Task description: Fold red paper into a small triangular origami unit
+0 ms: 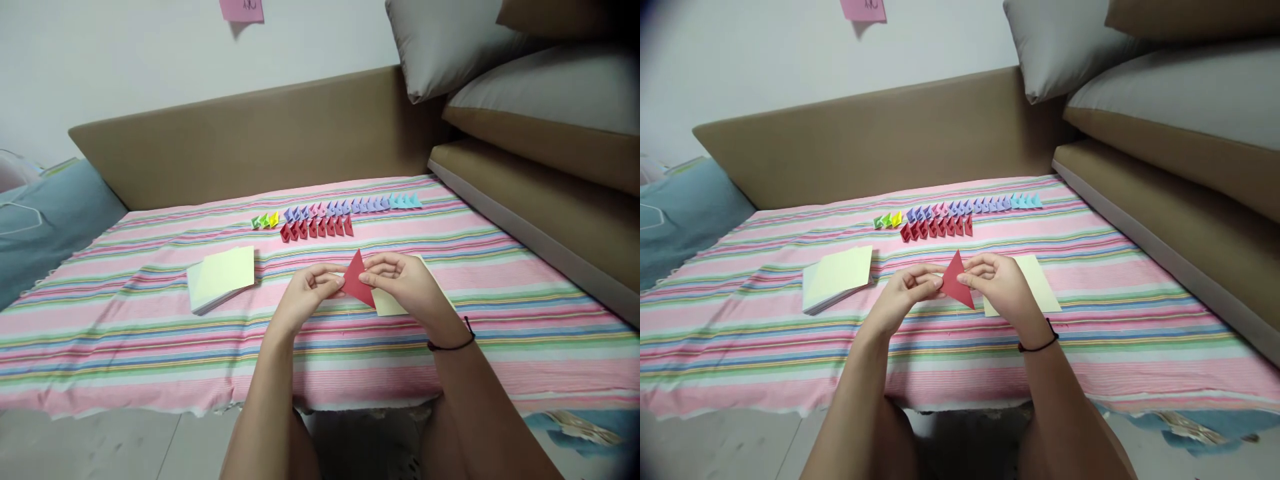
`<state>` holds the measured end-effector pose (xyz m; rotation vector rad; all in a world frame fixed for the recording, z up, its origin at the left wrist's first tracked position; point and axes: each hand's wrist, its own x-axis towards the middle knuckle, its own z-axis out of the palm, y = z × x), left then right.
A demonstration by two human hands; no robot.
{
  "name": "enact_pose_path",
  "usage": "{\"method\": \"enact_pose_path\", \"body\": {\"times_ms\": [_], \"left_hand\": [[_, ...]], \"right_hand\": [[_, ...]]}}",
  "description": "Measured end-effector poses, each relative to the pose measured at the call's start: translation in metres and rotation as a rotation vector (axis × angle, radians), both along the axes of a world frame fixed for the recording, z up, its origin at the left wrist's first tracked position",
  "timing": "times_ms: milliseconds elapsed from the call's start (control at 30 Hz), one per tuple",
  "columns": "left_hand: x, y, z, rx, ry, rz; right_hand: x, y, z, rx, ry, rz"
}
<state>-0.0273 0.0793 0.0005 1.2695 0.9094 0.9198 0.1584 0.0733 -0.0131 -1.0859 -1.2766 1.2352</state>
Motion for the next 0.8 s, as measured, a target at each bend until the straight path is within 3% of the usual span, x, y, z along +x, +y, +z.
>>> {"method": "enact_pose_path", "body": {"times_ms": [200, 400, 567, 800], "left_hand": [[0.006, 0.0, -0.006, 0.121, 0.122, -0.017], [0.009, 0.001, -0.011, 0.131, 0.167, 0.087], [0.009, 0.003, -0.015, 0.135, 0.173, 0.086], [0.011, 0.006, -0.019, 0.017, 0.085, 0.082]], "right_hand": [[-0.011, -0.003, -0.002, 0.019, -0.148, 0.046], [-0.016, -0.007, 0.001, 0.077, -0.253, 0.084], [-0.013, -0.01, 0.003, 0.097, -0.315, 0.097], [-0.014, -0.01, -0.002, 0.126, -0.342, 0.078]]}}
